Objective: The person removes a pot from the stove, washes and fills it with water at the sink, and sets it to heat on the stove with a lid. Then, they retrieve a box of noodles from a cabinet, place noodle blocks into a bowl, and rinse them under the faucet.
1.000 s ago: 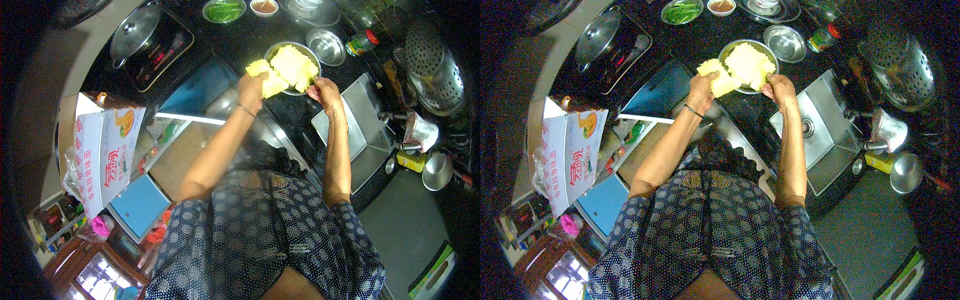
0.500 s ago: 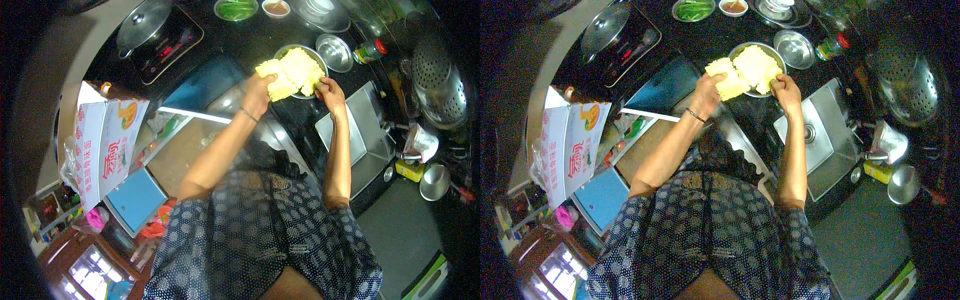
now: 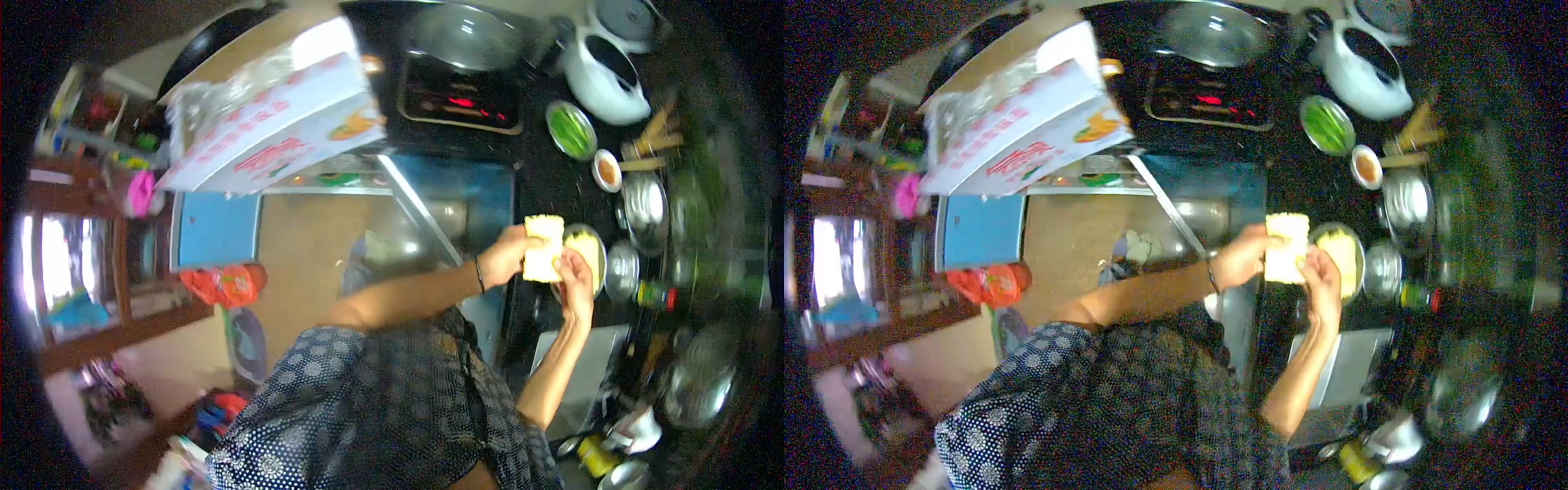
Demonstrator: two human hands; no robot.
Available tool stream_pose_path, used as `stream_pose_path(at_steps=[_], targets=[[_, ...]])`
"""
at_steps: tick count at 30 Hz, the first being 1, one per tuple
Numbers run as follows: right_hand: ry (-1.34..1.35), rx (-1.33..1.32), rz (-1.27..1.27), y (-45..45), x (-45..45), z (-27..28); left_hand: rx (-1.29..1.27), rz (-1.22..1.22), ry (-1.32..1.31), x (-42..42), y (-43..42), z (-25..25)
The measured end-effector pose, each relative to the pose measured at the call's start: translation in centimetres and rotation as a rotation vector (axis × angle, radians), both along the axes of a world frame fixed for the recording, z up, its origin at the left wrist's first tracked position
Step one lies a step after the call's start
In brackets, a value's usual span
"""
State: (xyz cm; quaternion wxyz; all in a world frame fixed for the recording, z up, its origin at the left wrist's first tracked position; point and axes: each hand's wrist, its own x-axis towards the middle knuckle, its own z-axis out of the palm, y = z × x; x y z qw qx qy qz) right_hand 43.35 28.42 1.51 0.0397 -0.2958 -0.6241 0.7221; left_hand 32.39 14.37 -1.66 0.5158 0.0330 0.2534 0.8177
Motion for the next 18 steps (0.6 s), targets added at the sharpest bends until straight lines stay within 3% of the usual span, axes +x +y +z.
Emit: stream_pose_path(at_steps=[5,10,14,18], targets=[[0.127,-0.026,0.101,-3.1,-7.0,4.2,-0.192,0.030,0.005,-4.2,-5.7,0.7],[0.319,0.354,0.205,-6.6,-16.6,12.2,-0.307,-0.008,0.316,-8.9,-18.7,5.4],[0.426,0.581,0.357,-15.3,-25.2,21.0,-0.342,0.020,0.373,-11.9,-29.5,6.5],[0.533,0.721,0.456,-25.3,-33.5,24.6,-0.402,0.102,0.530,-14.1,-39.4,7.1]])
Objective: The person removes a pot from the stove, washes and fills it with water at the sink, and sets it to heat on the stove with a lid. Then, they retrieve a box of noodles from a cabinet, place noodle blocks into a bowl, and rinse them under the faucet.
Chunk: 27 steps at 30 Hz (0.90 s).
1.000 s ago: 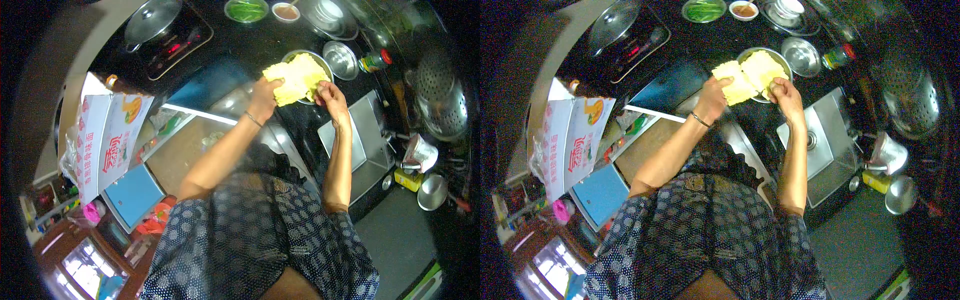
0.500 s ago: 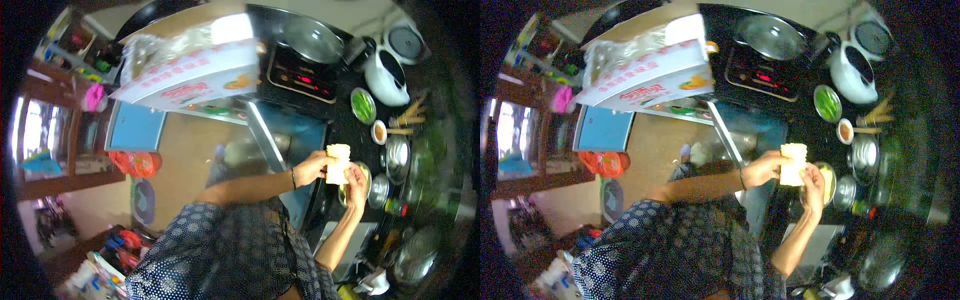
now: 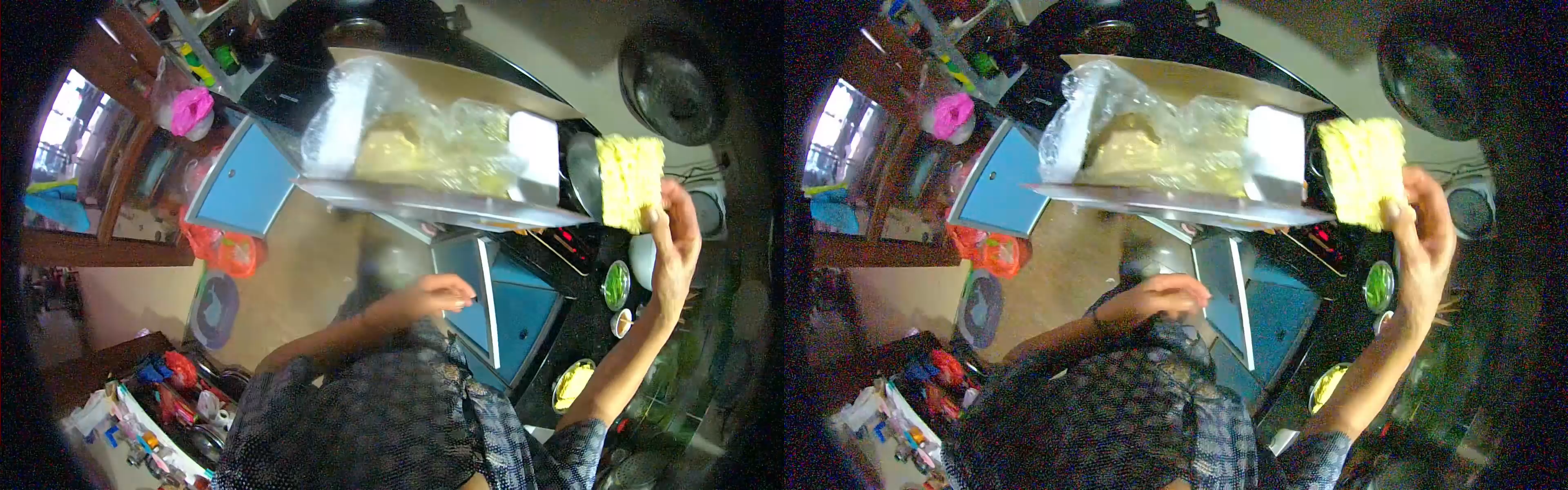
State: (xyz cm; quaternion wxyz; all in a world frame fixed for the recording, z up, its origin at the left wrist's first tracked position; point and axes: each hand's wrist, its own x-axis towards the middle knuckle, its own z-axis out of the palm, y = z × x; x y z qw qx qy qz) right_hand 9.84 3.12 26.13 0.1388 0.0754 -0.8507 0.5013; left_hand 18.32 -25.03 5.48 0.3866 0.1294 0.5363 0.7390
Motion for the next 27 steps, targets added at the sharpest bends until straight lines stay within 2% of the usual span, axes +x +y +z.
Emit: stream_pose_path(at_steps=[1,6,13,17,19,23,25,26,27], targets=[[-0.014,0.021,0.049,-2.5,-1.7,0.5,-0.085,-0.004,0.022,-0.5,-2.1,0.5],[-0.024,0.303,0.309,-12.4,-8.4,0.2,-0.111,0.091,0.035,-1.3,-8.8,-3.1],[-0.007,0.779,0.604,-18.8,-12.2,-2.5,-0.079,0.126,0.090,-1.7,-13.5,-4.2],[-0.186,0.894,0.648,-20.9,-13.2,-4.8,-0.039,0.122,0.001,-2.2,-14.7,-3.5],[-0.182,0.916,0.661,-21.8,-13.4,-6.1,-0.057,0.118,-0.006,-2.2,-14.9,-3.5],[-0.391,0.878,0.693,-22.6,-15.0,-9.4,-0.069,0.117,-0.064,-3.0,-15.3,-3.6],[-0.570,0.721,0.730,-22.2,-15.7,-11.7,-0.094,0.114,-0.033,-3.4,-15.4,-3.8],[-0.461,0.777,0.799,-22.2,-16.0,-12.4,-0.094,0.109,-0.036,-3.4,-15.4,-3.9],[-0.465,0.774,0.795,-21.9,-16.0,-12.6,-0.075,0.122,-0.025,-3.5,-15.5,-4.1]])
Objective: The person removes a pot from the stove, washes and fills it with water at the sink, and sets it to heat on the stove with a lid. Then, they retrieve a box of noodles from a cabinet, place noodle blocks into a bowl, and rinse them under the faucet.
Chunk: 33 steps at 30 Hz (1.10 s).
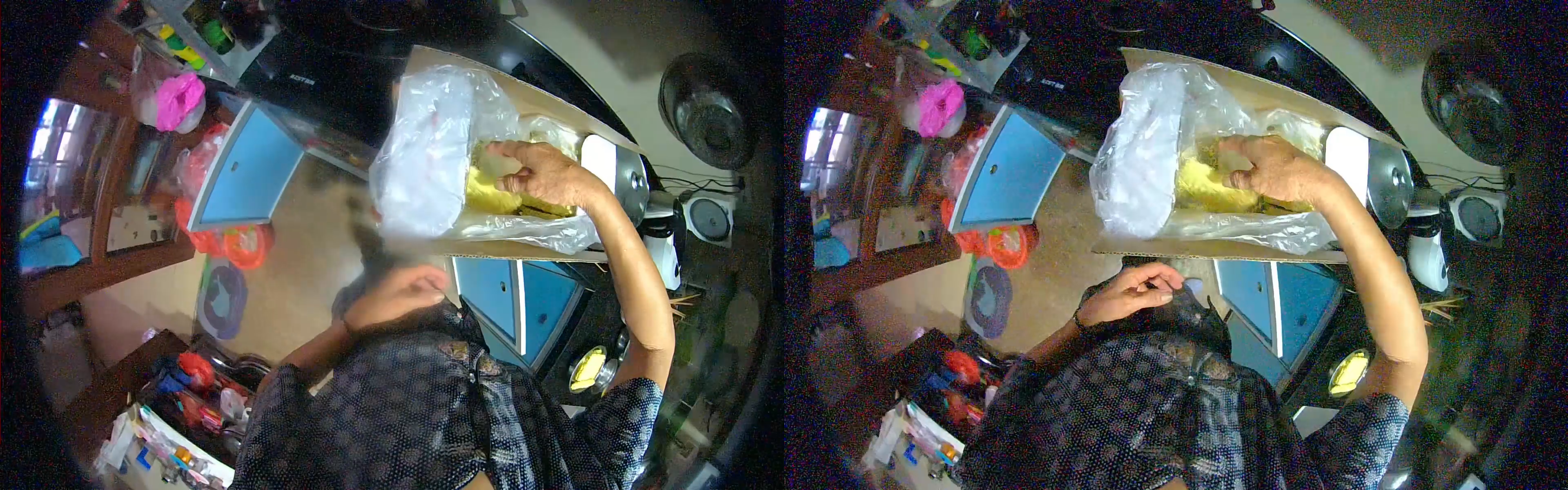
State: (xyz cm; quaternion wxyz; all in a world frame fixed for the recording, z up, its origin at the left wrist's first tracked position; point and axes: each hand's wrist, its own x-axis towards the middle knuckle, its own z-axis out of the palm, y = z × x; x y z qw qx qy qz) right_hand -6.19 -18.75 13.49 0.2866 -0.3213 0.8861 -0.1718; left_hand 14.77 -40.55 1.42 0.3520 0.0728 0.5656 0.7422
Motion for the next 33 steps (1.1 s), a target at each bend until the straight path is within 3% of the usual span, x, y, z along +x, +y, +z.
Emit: stream_pose_path(at_steps=[5,8,11,14,16,18,20,22,24,30,33], targets=[[0.265,0.152,-0.086,1.4,1.5,2.3,-0.035,0.021,0.059,-0.5,0.0,1.0],[0.370,0.089,-0.139,2.2,2.4,4.3,-0.042,0.069,-0.067,-1.2,-0.4,2.8],[0.266,-0.004,-0.272,2.7,3.5,7.1,-0.213,0.063,-0.019,-1.9,-1.7,3.5],[0.386,-0.071,-0.239,4.5,4.6,8.7,-0.283,0.219,0.146,-1.6,-3.0,4.2],[0.381,-0.099,-0.295,5.7,5.9,9.1,-0.186,0.574,-0.095,-1.1,-3.7,4.7],[0.376,-0.130,-0.348,6.8,7.1,9.5,-0.200,0.588,-0.053,-1.3,-5.5,4.4],[0.363,-0.084,-0.365,7.7,8.1,9.8,-0.194,0.608,0.233,-1.4,-7.3,3.3],[0.357,-0.121,-0.432,8.2,8.8,9.1,-0.163,0.664,0.260,-1.8,-7.5,2.9],[0.318,-0.194,-0.417,8.5,9.4,8.6,-0.055,0.876,0.329,-3.5,-7.2,3.6],[0.392,-0.051,-0.419,8.3,9.7,8.0,0.047,0.708,0.360,-8.7,-7.0,6.7],[0.407,-0.035,-0.417,8.2,9.6,7.8,-0.105,0.683,0.336,-9.6,-6.2,7.5]])
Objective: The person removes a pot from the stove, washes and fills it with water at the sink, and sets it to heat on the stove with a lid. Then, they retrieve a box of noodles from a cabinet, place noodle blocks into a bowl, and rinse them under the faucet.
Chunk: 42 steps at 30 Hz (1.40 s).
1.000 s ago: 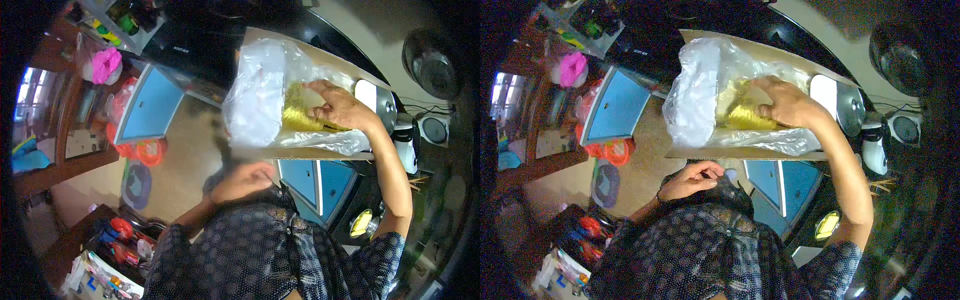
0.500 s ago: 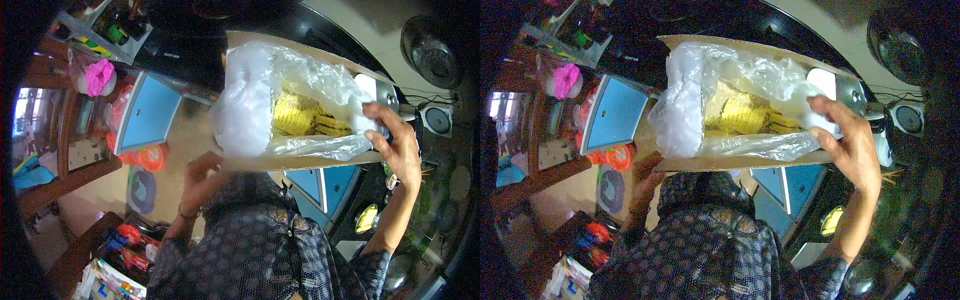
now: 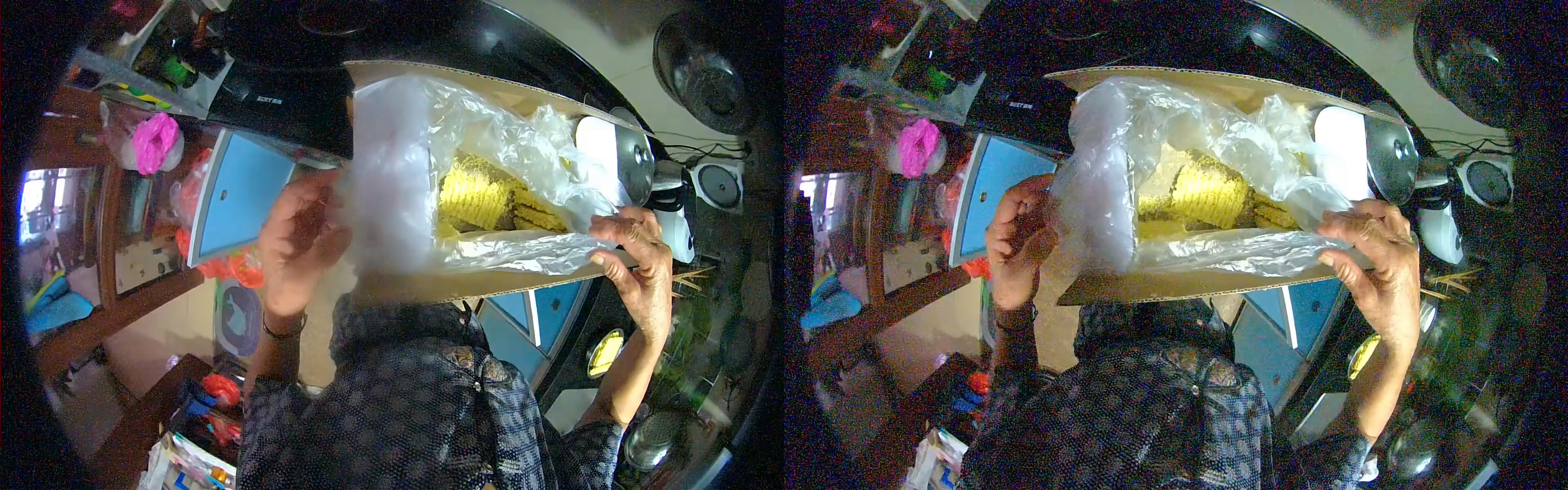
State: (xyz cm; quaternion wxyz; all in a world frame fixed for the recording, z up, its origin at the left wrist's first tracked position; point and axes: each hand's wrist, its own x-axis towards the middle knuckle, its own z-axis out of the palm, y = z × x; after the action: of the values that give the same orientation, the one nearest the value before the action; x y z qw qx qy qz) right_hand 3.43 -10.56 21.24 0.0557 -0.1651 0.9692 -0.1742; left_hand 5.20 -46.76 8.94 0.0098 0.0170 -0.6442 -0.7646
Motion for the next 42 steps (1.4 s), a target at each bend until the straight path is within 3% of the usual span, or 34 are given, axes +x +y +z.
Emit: stream_pose_path(at_steps=[3,6,11,12,14,18,20,21,23,25,27,29,31,33,37,42], targets=[[0.096,0.001,0.030,-0.1,0.0,-0.7,-0.019,-0.066,0.020,-0.5,0.0,0.3],[0.064,-0.124,-0.013,-0.4,-0.1,-1.2,-0.111,0.031,-0.029,-1.3,1.0,2.2],[0.013,-0.156,-0.035,-3.0,-1.6,-2.0,-0.046,-0.239,-0.071,-3.5,3.1,5.9],[-0.018,-0.139,0.009,-3.4,-2.1,-2.1,-0.045,-0.243,-0.069,-4.0,3.9,5.8],[-0.074,-0.176,0.089,-4.5,-3.0,-3.0,-0.059,-0.408,0.192,-5.1,5.7,5.6],[-0.159,-0.178,0.207,-6.5,-4.5,-3.9,-0.182,-0.584,0.166,-7.2,9.1,4.3],[-0.149,-0.106,0.277,-6.2,-4.9,-4.3,-0.112,-0.899,0.284,-7.9,10.0,2.5],[-0.141,-0.136,0.256,-5.8,-5.0,-4.4,-0.115,-0.894,0.285,-7.9,10.2,2.4],[-0.131,-0.165,0.244,-5.3,-5.1,-3.9,-0.314,-0.985,0.236,-7.8,10.4,2.4],[0.031,-0.143,0.237,-5.0,-4.7,-2.3,-0.343,-0.990,0.231,-7.6,10.4,2.2],[0.066,-0.029,0.215,-4.8,-4.2,-0.7,-0.510,-0.955,0.415,-7.2,10.5,1.5],[0.099,0.073,0.217,-4.5,-3.9,0.1,-0.501,-0.948,0.443,-7.1,10.5,1.3],[0.055,0.065,0.249,-4.5,-3.9,0.0,-0.492,-0.967,0.467,-6.9,10.5,1.9],[-0.104,-0.139,0.212,-5.7,-3.6,-0.7,-0.490,-1.001,0.510,-6.5,10.9,1.9],[-0.271,-0.011,0.345,-7.0,-4.6,-1.9,-0.511,-1.138,0.522,-5.8,11.6,2.3],[-0.274,-0.020,0.416,-5.0,-6.2,-3.2,-0.448,-1.069,0.549,-5.7,9.4,3.1]])
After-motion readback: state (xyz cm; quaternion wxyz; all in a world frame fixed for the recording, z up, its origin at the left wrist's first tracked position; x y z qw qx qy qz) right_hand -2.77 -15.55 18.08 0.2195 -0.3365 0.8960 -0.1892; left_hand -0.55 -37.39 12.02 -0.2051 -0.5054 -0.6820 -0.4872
